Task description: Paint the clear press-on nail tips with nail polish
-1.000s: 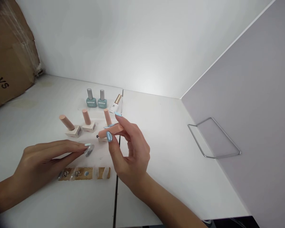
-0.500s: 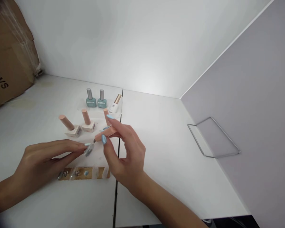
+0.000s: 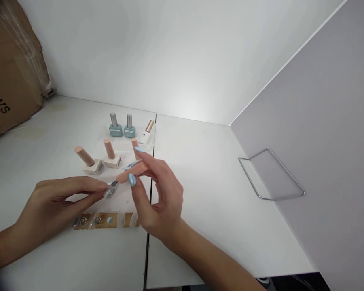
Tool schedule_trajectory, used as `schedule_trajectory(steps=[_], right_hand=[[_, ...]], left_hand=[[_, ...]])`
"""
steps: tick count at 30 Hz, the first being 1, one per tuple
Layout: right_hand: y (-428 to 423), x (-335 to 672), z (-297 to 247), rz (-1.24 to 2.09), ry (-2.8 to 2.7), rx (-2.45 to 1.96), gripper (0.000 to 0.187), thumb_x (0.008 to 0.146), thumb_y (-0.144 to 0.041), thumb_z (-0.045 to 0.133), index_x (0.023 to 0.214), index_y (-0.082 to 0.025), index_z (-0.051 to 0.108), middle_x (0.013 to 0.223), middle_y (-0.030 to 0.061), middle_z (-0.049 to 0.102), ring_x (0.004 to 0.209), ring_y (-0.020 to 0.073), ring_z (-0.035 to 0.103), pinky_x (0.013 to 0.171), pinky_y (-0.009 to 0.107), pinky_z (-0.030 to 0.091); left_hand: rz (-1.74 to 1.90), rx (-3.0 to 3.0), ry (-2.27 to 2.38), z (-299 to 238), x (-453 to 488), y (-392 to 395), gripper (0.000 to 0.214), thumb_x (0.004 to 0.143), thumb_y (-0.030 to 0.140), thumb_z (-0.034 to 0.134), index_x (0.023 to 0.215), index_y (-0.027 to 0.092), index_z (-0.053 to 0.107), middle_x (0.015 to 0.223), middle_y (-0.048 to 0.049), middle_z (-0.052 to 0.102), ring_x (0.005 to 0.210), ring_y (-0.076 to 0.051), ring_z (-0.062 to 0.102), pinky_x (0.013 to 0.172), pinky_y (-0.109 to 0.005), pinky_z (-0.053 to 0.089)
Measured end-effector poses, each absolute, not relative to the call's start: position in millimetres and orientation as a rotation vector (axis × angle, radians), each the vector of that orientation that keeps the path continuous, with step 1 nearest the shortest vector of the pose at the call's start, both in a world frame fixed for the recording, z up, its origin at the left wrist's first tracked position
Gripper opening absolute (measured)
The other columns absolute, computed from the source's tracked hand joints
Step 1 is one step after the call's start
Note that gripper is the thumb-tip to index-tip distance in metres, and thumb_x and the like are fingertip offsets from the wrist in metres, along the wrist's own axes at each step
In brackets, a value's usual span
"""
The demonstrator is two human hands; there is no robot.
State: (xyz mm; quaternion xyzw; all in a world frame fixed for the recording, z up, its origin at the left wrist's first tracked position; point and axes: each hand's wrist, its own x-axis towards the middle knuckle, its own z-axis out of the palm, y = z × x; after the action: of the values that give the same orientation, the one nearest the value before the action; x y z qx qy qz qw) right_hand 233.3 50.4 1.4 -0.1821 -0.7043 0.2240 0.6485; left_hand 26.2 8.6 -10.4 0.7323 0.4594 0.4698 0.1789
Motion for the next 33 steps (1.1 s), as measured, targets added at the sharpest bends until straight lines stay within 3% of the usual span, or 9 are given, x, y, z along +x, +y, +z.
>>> schedule_trajectory(steps=[6, 10, 13, 19, 22, 25, 33], right_hand=[[47.1, 233.5, 2.6, 0.588, -1.527, -0.399, 0.053, 0.093, 0.002, 0.057, 0.138, -0.024, 0.066, 0.097, 0.0039, 0.077, 0.09, 0.0186, 0.079, 0.079, 0.036, 0.073], [45.8, 234.1, 1.6, 0.593, -1.595, -0.339, 0.053, 0.091, 0.0, 0.059, 0.14, -0.02, 0.063, 0.097, 0.0064, 0.075, 0.087, 0.0199, 0.077, 0.073, 0.036, 0.073], [46.4, 231.8, 0.4, 0.575, -1.588, -0.369, 0.05, 0.092, 0.0, 0.058, 0.136, -0.023, 0.063, 0.096, 0.005, 0.076, 0.086, 0.0187, 0.078, 0.075, 0.035, 0.073], [47.7, 230.3, -0.8, 0.539, -1.473, -0.486, 0.046, 0.094, 0.0, 0.058, 0.131, -0.027, 0.065, 0.096, 0.0019, 0.076, 0.094, 0.0182, 0.079, 0.086, 0.036, 0.072], [47.0, 233.0, -1.5, 0.584, -1.472, -0.454, 0.044, 0.096, -0.003, 0.059, 0.133, -0.025, 0.065, 0.101, 0.004, 0.073, 0.093, 0.0187, 0.08, 0.081, 0.035, 0.073], [45.8, 234.8, -1.1, 0.649, -1.537, -0.383, 0.044, 0.097, -0.004, 0.057, 0.134, -0.025, 0.063, 0.101, 0.0046, 0.072, 0.091, 0.0185, 0.08, 0.077, 0.035, 0.075], [45.6, 232.9, -2.0, 0.61, -1.464, -0.539, 0.043, 0.096, -0.002, 0.06, 0.13, -0.027, 0.065, 0.099, 0.002, 0.074, 0.097, 0.0171, 0.08, 0.091, 0.035, 0.072]], left_hand=[[1.313, 1.798, 1.307, -6.4, 24.7, 11.2, 0.006, 0.086, 0.028, 0.08, 0.084, 0.03, 0.085, 0.08, 0.0041, 0.086, 0.067, -0.018, 0.082, 0.061, -0.019, 0.068], [1.307, 1.676, 1.284, 0.7, 28.3, 14.5, 0.009, 0.082, 0.023, 0.082, 0.081, 0.031, 0.085, 0.076, 0.0054, 0.085, 0.064, -0.017, 0.082, 0.062, -0.017, 0.067], [1.275, 1.642, 1.273, 0.9, 29.5, 14.6, 0.011, 0.082, 0.022, 0.082, 0.081, 0.032, 0.086, 0.075, 0.005, 0.085, 0.064, -0.017, 0.081, 0.06, -0.017, 0.067], [1.227, 1.621, 1.348, -4.4, 26.5, 13.2, 0.005, 0.081, 0.032, 0.084, 0.077, 0.028, 0.085, 0.066, 0.0009, 0.081, 0.05, -0.017, 0.073, 0.04, -0.018, 0.055], [1.192, 1.588, 1.356, -4.1, 26.2, 15.0, 0.006, 0.081, 0.032, 0.083, 0.077, 0.028, 0.085, 0.065, 0.0003, 0.08, 0.046, -0.015, 0.069, 0.036, -0.018, 0.049], [1.173, 1.555, 1.31, -1.5, 28.2, 16.9, 0.007, 0.081, 0.032, 0.082, 0.076, 0.029, 0.085, 0.068, -0.0006, 0.082, 0.05, -0.016, 0.072, 0.039, -0.019, 0.052], [1.186, 1.499, 1.299, -2.7, 27.0, 11.6, 0.008, 0.079, 0.03, 0.084, 0.073, 0.026, 0.082, 0.068, -0.0013, 0.081, 0.053, -0.018, 0.076, 0.044, -0.019, 0.06]])
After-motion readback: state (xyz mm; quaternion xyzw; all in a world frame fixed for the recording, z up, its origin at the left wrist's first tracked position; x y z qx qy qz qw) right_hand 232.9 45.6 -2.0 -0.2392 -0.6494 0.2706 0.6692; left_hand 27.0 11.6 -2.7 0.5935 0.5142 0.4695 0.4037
